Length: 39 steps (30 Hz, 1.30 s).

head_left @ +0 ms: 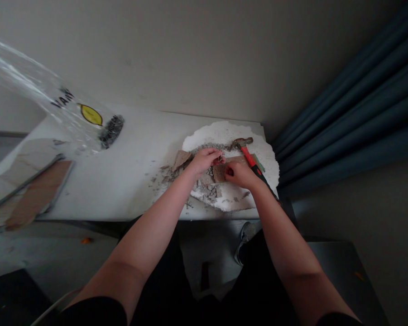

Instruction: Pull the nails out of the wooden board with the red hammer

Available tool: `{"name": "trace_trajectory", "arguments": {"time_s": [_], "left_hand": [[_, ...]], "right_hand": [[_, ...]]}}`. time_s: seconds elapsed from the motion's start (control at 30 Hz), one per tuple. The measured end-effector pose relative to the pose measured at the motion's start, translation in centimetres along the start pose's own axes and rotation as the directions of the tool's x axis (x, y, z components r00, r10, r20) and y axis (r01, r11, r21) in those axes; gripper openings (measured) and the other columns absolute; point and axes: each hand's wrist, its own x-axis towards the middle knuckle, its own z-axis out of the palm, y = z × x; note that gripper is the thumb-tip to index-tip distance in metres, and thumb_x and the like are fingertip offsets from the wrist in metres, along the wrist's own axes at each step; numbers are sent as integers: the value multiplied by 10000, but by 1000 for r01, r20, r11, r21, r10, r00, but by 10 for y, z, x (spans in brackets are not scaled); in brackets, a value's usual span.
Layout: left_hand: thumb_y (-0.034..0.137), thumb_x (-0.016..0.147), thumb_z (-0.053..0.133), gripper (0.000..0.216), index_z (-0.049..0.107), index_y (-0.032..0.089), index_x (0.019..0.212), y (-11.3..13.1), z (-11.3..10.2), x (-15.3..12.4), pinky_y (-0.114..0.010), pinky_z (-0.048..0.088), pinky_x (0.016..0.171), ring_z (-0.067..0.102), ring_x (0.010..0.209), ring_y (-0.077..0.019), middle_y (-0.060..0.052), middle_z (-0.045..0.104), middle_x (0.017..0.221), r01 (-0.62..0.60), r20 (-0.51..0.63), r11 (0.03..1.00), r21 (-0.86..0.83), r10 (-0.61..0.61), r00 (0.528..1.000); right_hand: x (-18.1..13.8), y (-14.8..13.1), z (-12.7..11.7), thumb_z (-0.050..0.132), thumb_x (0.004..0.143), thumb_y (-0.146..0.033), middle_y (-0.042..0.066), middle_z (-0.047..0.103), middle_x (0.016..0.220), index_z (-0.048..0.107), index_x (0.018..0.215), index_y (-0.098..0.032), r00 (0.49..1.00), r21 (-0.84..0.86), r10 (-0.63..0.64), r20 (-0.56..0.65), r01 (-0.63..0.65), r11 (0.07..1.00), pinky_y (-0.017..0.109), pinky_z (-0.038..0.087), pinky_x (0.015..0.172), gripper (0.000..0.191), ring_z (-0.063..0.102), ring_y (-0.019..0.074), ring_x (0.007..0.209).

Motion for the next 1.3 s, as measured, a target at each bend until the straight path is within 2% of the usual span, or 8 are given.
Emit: {"name": "trace_trajectory", "arguments": {"time_s": [0.23,0.4,0.73,1.1,1.3], "left_hand": [[359,877,703,205,697,163,819,-1,-1,1,-320,519,824,675,795,-178,-52,737,807,3,22,1000,27,-4,1000],[414,866,718,255,693,165,817,1,-2,1,-332,522,831,683,830,-195,-62,738,824,8,34,999,54,-10,999],[402,861,725,244,688,162,836,3,0,-2,-325,520,836,686,827,-189,-50,734,812,14,14,999,50,-15,1000],[353,888,693,206,691,159,816,3,-1,-2,-311,520,817,683,808,-180,-50,739,814,27,21,999,38,-28,999],[361,889,700,207,698,164,824,3,-1,-2,-321,523,840,688,842,-186,-52,746,831,31,11,998,48,-32,999]], "right_hand": [[2,-11,-5,663,877,-193,103,759,895,710,900,-157,996,-47,72,52,-70,996,294,346,613,63,643,212,756],[4,-12,-4,661,894,-236,119,763,894,705,886,-157,997,-97,56,58,-50,994,304,353,604,91,663,231,756],[2,-14,-7,641,894,-192,141,770,981,719,1052,-121,999,-114,22,41,-17,993,301,396,659,190,686,246,832],[6,-9,-2,676,874,-238,113,761,890,713,884,-163,998,-95,23,51,-18,995,306,372,609,85,682,245,786],[6,-10,-4,674,888,-243,115,765,918,709,920,-162,998,-117,30,63,-23,993,307,360,602,94,688,244,789]]}}
